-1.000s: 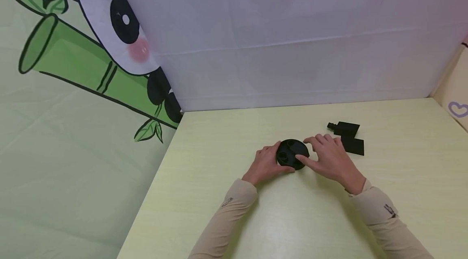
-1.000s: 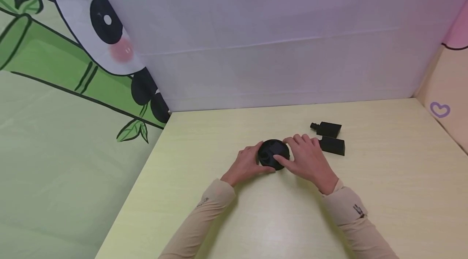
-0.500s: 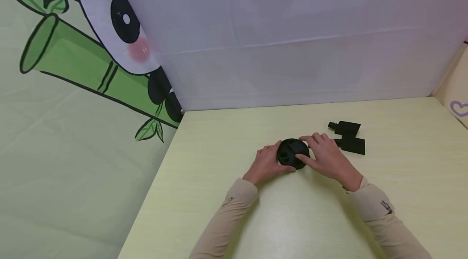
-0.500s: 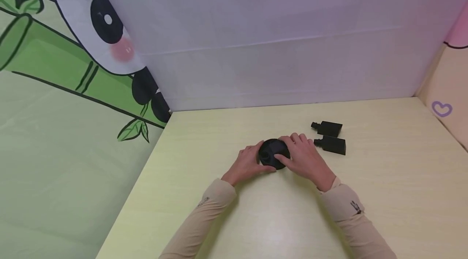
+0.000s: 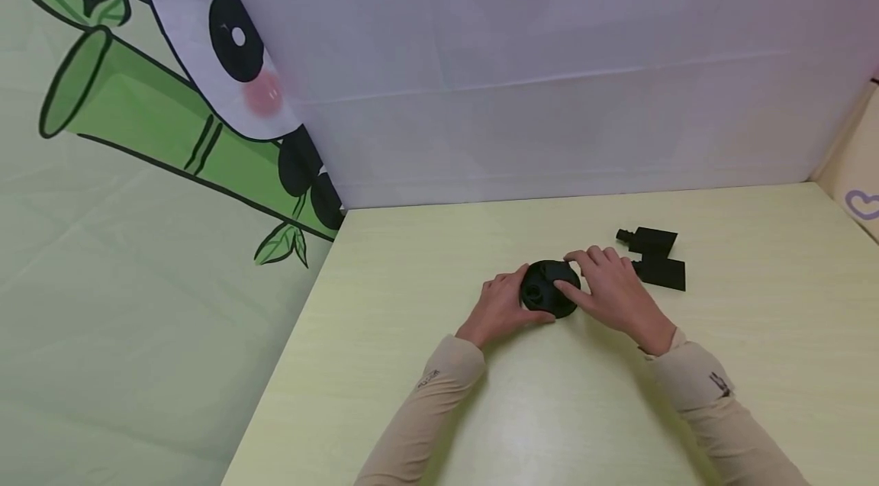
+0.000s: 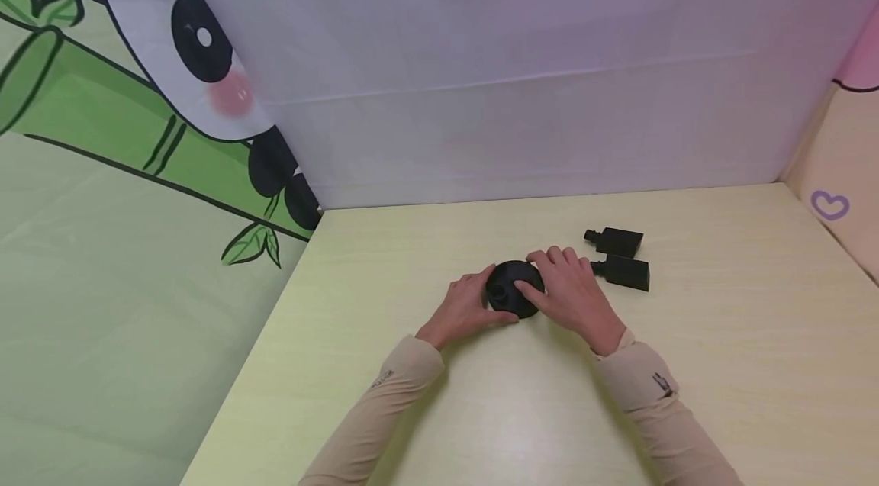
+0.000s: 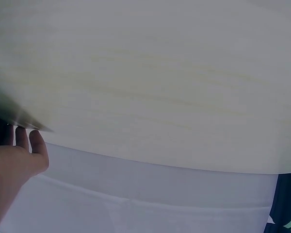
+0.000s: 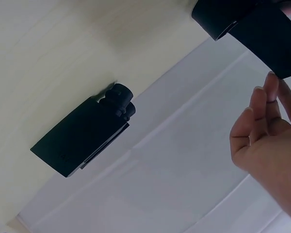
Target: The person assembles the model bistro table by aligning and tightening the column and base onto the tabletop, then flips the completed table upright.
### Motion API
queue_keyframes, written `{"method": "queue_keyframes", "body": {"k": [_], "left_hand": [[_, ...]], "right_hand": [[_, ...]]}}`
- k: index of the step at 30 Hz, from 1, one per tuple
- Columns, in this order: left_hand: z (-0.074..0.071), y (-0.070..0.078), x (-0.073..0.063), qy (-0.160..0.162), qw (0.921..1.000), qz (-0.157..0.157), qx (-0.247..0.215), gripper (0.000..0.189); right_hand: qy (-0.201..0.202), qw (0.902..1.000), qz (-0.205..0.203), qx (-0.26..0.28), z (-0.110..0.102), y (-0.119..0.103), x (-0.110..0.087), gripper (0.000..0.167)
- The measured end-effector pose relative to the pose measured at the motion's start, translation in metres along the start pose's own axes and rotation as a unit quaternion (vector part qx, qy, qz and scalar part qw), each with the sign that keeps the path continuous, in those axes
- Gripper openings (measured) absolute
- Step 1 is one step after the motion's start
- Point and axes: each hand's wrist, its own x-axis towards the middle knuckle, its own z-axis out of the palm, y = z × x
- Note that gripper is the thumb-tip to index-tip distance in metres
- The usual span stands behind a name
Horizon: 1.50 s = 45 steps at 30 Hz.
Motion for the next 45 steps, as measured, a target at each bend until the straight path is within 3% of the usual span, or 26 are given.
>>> {"method": "queue_keyframes", "body": {"k": [13,25,29,34,45], "left_hand": [[0.0007,-0.0004,-0.0005,0.004,1.0000,0.004,-0.002,0.098],[0.0006,-0.0005,-0.0001,0.000,1.0000,0.005,-0.005,0.096],[0.0001,-0.0004,-0.0002,0.000,1.0000,0.003,-0.002,0.098],[-0.0009,0.0003,-0.0005,-0.002,1.0000,0.000,0.001,0.098],[-0.0011,0.0005,-0.0004,-0.002,1.0000,0.001,-0.003,0.098]], "right_hand": [[0.026,0.9968,0.074,-0.014,0.0050,-0.0049,-0.0011,0.045],[0.049,0.9939,0.095,-0.024,0.0054,-0.0043,-0.0007,0.050],[0.024,0.9955,0.091,-0.002,0.0039,-0.0036,-0.0001,0.055],[-0.013,0.9986,0.051,0.008,0.0050,0.0000,-0.0007,0.056],[0.047,0.9965,0.069,-0.004,0.0049,0.0035,-0.0021,0.048]]}}
